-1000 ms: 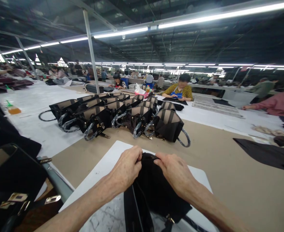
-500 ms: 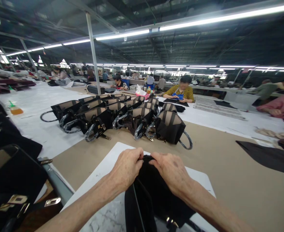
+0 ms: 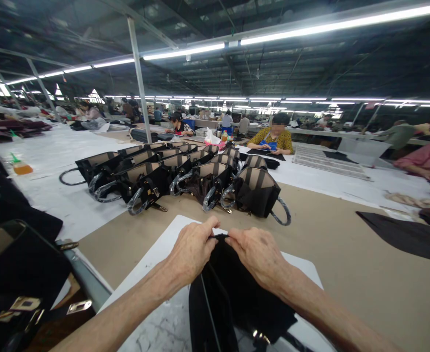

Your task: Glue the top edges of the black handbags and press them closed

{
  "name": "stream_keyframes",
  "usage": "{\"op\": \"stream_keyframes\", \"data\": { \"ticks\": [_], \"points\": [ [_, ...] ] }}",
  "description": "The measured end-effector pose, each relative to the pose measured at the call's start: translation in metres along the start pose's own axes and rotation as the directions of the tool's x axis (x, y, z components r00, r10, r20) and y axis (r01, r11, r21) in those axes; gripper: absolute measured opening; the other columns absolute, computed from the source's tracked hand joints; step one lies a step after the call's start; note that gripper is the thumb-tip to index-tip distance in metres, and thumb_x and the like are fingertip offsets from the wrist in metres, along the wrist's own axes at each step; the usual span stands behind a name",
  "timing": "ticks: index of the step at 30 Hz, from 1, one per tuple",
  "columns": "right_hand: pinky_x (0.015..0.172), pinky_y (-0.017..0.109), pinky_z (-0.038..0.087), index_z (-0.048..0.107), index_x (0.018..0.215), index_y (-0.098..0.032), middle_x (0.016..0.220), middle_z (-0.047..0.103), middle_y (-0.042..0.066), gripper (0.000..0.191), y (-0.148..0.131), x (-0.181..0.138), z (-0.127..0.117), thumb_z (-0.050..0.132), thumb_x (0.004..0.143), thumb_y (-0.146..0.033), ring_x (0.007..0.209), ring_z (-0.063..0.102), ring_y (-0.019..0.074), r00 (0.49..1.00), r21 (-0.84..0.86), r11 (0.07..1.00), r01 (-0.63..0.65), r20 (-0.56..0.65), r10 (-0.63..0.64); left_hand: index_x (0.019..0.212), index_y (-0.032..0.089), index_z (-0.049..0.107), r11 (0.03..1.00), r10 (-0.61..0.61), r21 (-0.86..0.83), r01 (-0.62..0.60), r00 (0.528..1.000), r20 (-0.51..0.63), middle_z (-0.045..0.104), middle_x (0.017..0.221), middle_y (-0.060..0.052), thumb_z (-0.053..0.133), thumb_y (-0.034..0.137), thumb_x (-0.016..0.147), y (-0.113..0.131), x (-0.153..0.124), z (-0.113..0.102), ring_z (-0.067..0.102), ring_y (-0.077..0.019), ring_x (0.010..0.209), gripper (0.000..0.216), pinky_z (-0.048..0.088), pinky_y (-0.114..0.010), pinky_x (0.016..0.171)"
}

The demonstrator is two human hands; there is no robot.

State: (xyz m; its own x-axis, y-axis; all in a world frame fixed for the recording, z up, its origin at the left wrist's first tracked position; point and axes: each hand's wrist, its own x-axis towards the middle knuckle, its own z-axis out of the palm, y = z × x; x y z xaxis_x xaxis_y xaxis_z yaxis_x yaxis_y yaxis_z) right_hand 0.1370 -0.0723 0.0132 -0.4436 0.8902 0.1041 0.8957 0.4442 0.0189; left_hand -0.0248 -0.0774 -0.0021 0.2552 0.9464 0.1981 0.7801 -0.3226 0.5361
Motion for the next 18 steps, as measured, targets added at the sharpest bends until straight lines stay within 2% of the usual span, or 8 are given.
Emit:
{"op": "stream_keyframes", "data": {
  "ticks": [5,8,11,15,18],
  "points": [
    [0.056,0.026,0.031,0.061,0.076,-0.019,0.074,0.067,0.004,0.025,0.002,0.005,-0.005,0.044,0.092,-0.028,0.069,0.062,0.0182,0.994,0.039,0.993,0.109,0.012,-0.109,0.087,0.023,0.054,1.0,0.007,-0.021,-0.007,1.0,0.009,0.061,0.071,0.003,0.048,0.014,0.073,0.0,0.001,-0.001,0.055,-0.0151,0.069,0.018,0.034,-0.023,0.062],
    [0.058,0.025,0.031,0.059,0.088,-0.021,0.08,0.067,0.0,0.012,0.005,0.009,-0.004,0.048,0.09,-0.024,0.071,0.061,0.0157,0.977,0.077,0.974,0.211,0.012,-0.213,0.085,0.023,0.055,0.996,0.003,-0.092,-0.003,1.0,0.0,0.061,0.069,0.003,0.048,0.011,0.072,0.0,0.0,-0.002,0.055,-0.0142,0.069,0.019,0.034,-0.022,0.062],
    [0.057,0.024,0.031,0.058,0.09,-0.022,0.075,0.065,-0.001,0.011,0.007,0.014,0.0,0.047,0.09,-0.025,0.067,0.059,0.014,0.956,0.101,0.952,0.29,0.022,-0.293,0.087,0.022,0.052,0.981,-0.011,-0.196,0.014,1.0,0.014,0.061,0.068,0.004,0.048,0.01,0.07,-0.002,-0.001,-0.005,0.054,-0.0129,0.067,0.021,0.035,-0.022,0.062],
    [0.057,0.023,0.03,0.058,0.093,-0.024,0.069,0.063,-0.002,0.011,0.004,0.018,0.003,0.048,0.09,-0.028,0.065,0.057,0.0136,0.942,0.114,0.939,0.326,0.041,-0.332,0.087,0.02,0.05,0.937,0.035,-0.35,-0.012,0.998,0.059,0.06,0.065,0.005,0.05,0.011,0.069,-0.012,0.001,-0.007,0.053,-0.0115,0.064,0.02,0.037,-0.021,0.064],
    [0.054,0.025,0.028,0.059,0.09,-0.021,0.063,0.061,-0.001,0.014,0.0,0.019,0.0,0.046,0.09,-0.024,0.059,0.056,0.0147,0.949,0.095,0.949,0.301,0.067,-0.308,0.086,0.019,0.05,0.887,0.075,-0.462,-0.02,0.992,0.1,0.061,0.066,0.005,0.052,0.012,0.067,-0.017,0.01,-0.008,0.053,-0.0108,0.064,0.02,0.037,-0.021,0.064]
  ]
}}
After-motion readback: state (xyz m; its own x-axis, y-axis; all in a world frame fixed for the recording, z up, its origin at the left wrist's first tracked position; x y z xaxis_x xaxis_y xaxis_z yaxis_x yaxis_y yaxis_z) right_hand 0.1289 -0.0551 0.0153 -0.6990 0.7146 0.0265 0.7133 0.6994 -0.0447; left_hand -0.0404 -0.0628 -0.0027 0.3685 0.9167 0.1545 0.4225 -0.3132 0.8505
